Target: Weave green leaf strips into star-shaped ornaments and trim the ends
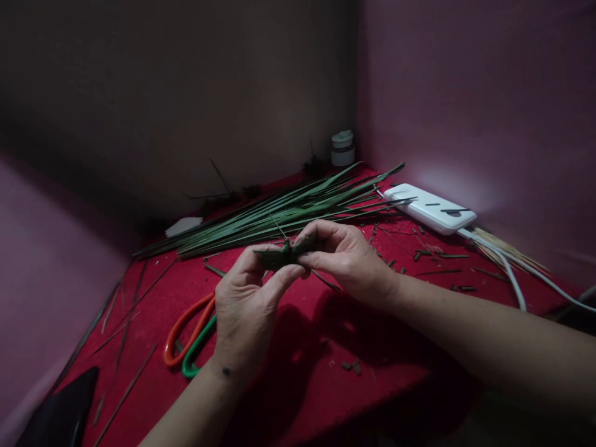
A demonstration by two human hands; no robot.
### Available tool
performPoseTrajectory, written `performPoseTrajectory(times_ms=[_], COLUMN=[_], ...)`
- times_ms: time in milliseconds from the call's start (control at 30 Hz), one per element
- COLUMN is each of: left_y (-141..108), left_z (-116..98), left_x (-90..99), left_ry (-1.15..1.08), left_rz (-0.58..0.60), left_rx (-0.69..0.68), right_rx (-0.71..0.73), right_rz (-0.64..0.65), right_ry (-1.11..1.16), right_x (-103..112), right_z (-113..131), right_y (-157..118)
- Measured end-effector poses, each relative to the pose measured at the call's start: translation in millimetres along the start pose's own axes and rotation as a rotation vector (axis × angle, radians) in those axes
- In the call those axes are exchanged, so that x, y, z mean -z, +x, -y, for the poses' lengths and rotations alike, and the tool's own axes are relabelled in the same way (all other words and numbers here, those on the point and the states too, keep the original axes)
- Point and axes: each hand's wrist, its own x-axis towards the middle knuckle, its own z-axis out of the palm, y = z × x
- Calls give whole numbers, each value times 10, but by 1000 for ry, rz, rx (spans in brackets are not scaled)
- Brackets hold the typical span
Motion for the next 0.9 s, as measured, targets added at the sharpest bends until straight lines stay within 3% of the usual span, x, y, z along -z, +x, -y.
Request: performPoseTrajectory(times_ms=[300,533,667,800,900], left_y=[-15,-28,4,58,76], left_z=[62,69,56,49,39], left_x=[38,55,96,156,183], left_ry=[124,27,-90,-72,22], left_rz=[-68,-51,41,189,199], left_rx=[-137,-172,-115,-202,-284], right_rx=[36,328,449,483,524], right_rz=[54,70,71,36,22], right_ry=[-63,-357,-408,-427,-442], right_x=[-19,-40,-39,-24,-16], right_z=[-3,-55,-88,-80,-52], right_y=[-33,-56,-62,-54,-53])
